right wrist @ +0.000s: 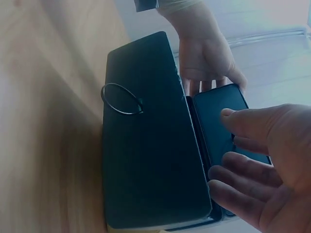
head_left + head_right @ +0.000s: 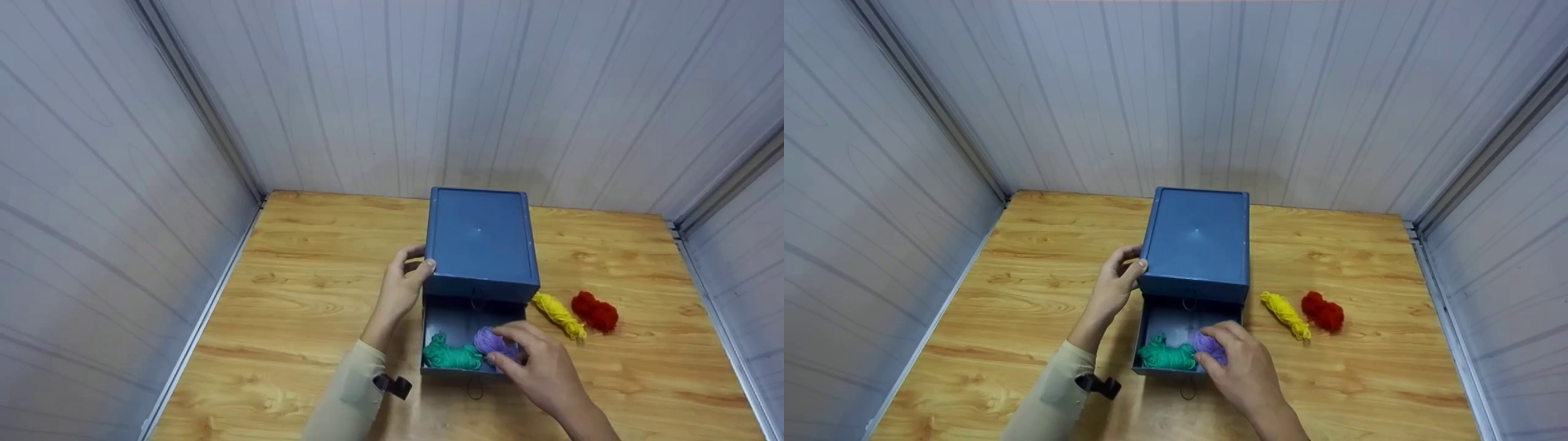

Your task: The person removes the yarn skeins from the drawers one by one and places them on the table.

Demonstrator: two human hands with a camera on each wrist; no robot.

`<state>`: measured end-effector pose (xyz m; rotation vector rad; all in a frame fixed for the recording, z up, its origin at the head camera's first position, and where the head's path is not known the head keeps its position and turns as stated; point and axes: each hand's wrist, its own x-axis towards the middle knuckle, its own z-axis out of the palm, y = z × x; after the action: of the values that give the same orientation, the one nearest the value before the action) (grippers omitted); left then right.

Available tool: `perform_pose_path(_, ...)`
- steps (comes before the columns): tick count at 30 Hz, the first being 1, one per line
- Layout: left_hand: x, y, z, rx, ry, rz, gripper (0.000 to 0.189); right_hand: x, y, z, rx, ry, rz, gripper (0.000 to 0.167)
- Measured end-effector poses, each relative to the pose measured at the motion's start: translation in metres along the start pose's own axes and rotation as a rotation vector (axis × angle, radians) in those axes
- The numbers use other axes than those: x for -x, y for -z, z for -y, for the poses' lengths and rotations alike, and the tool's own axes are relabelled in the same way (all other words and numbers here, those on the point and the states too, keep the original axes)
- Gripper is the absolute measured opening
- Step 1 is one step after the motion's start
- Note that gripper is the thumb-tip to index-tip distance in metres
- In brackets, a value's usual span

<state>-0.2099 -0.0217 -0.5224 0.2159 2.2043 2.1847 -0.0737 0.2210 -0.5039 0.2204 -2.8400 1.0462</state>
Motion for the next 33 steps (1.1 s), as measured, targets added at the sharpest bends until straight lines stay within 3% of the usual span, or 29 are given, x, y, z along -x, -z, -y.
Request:
perform_pose_path(8, -0.001, -0.001, -0.002, 0.006, 0.016, -0.002, 0.044, -0.013, -0.004, -0.004, 0.071, -0.073, 0.136, 0.037)
perform_pose_path(13, -0.002, -0.001, -0.001, 0.001, 0.014, -0.003, 0.045, -0.02, -0.008, -0.009, 0.092, -0.1, 0.173, 0.035)
perform_pose_path(24, 0.0, 0.0, 0.001, -0.02, 0.004, 0.011, 0.046, -0.03, -0.021, -0.009, 0.193, -0.014, 0.191, 0.027)
perform_pose_path(33, 0.0, 0.0, 0.0, 0.001, 0.005, 0.0, 0.045, -0.039, -0.028, -0.004, 0.231, -0.026, 0.279, 0.025)
